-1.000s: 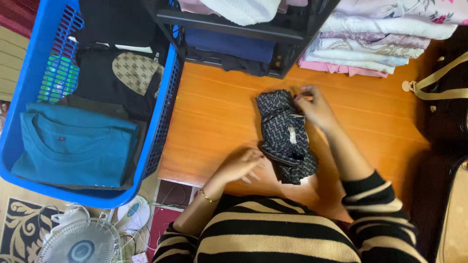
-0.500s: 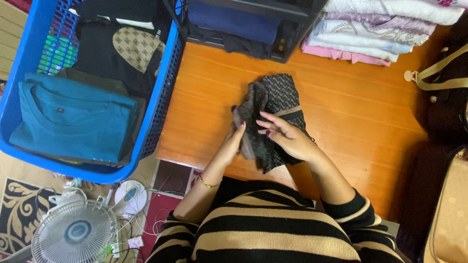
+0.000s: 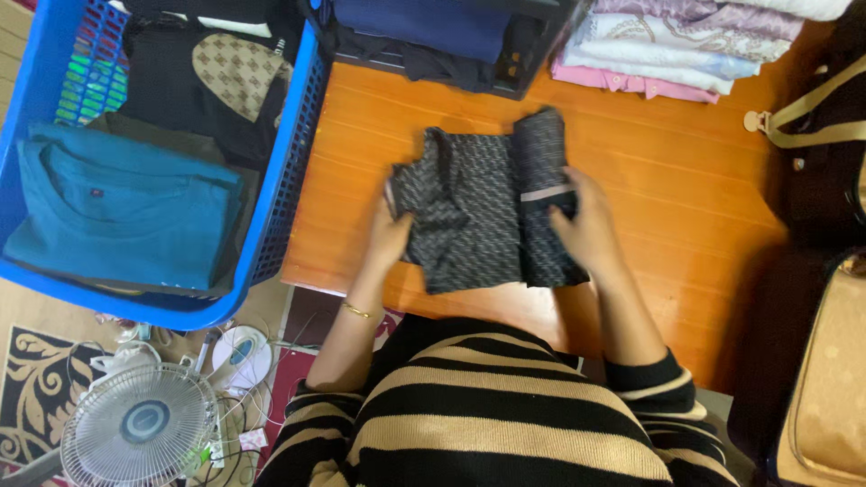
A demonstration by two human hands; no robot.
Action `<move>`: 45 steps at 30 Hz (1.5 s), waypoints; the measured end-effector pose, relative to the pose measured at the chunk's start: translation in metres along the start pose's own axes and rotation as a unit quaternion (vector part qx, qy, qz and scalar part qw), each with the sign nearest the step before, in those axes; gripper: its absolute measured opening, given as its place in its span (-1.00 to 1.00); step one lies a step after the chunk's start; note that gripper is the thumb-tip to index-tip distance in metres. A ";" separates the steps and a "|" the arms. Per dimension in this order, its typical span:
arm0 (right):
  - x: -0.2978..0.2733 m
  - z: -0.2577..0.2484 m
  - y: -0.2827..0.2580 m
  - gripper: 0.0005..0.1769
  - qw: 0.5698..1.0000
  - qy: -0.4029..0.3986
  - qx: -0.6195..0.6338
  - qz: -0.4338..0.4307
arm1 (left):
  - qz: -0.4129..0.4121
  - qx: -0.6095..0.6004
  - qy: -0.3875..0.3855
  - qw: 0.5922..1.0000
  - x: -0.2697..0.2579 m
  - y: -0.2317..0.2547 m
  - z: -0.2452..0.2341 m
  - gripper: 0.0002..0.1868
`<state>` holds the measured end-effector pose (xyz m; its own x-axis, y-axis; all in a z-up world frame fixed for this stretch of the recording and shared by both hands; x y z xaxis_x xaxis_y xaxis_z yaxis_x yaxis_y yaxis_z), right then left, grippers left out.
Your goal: The person folds several clothing items including a white shirt and a floral blouse on a table, then transfers the folded items into an open suitcase.
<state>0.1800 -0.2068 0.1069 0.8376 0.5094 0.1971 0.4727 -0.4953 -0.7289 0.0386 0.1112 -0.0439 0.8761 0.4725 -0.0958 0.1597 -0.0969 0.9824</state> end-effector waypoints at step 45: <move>-0.061 -0.096 0.175 -0.33 0.972 0.035 0.018 0.231 | 0.059 0.451 0.089 0.886 -0.017 0.097 0.020 -0.25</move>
<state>0.2377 -0.3921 0.0307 0.9754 0.1893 -0.1128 0.0336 -0.6337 -0.7728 0.0484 0.0767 0.0498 0.8379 0.5355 0.1055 0.4407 -0.7779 0.4479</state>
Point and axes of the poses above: each hand's wrist, its own x-axis towards the middle knuckle, its own z-axis out of the palm, y = z × x, the point moved 9 cm from there along x, towards the middle knuckle, and after that the axes turned 3 degrees about -z, right-handed, at the moved point
